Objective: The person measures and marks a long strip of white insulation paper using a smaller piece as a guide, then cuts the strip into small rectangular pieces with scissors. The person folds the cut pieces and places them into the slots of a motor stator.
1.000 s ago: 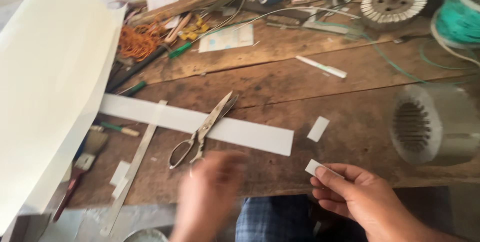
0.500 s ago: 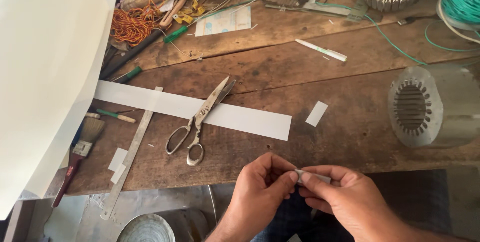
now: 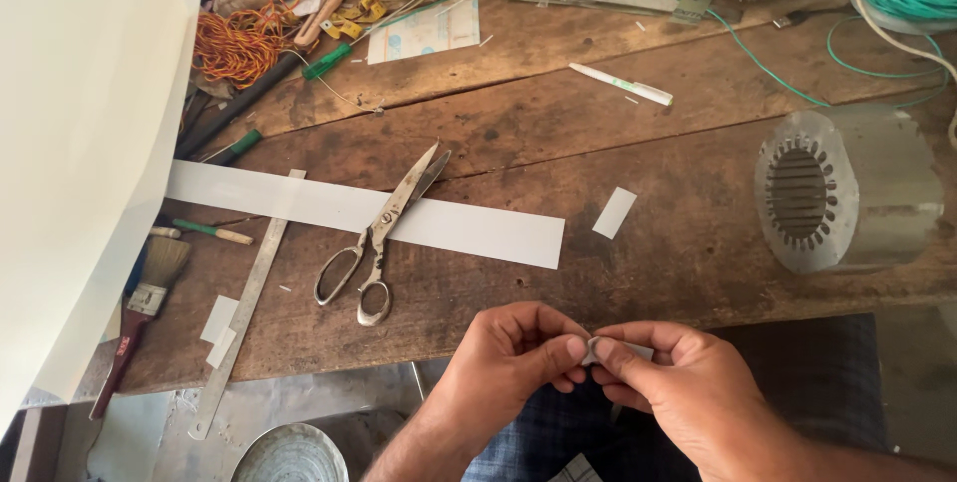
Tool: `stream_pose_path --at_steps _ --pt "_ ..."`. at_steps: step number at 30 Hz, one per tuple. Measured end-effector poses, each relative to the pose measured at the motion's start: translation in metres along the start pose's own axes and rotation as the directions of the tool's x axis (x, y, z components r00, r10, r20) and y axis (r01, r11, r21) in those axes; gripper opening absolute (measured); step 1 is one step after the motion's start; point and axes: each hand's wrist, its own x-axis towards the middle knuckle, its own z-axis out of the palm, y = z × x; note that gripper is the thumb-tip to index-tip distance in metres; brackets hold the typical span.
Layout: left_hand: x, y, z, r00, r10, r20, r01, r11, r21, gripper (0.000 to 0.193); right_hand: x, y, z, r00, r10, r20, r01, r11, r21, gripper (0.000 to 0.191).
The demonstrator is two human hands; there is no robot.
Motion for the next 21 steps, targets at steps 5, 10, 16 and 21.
stream_pose_path --at_steps 5,10,16,21 --pt "0.005 -0.004 0.007 0.998 0.0 -0.071 0.0 1.0 -0.002 0.016 -0.002 -0.003 -0.001 0.999 0.008 -0.038 -0.008 1.0 -0.004 0.022" --pt "0.007 -0.005 0.016 0.991 0.039 -0.128 -0.038 0.999 0.012 0.016 -0.002 -0.005 0.0 0.998 -0.023 -0.061 0.025 0.999 0.033 0.023" --pt "0.009 -0.006 0.024 0.976 0.059 -0.208 -0.038 0.994 0.101 0.015 0.002 -0.001 0.001 0.999 -0.004 -0.05 0.006 0.999 0.051 0.023" --pt "0.007 -0.006 0.034 0.937 0.189 -0.295 -0.062 0.918 0.392 0.012 0.006 0.002 0.001 0.999 -0.011 -0.04 0.015 0.994 0.106 0.023"
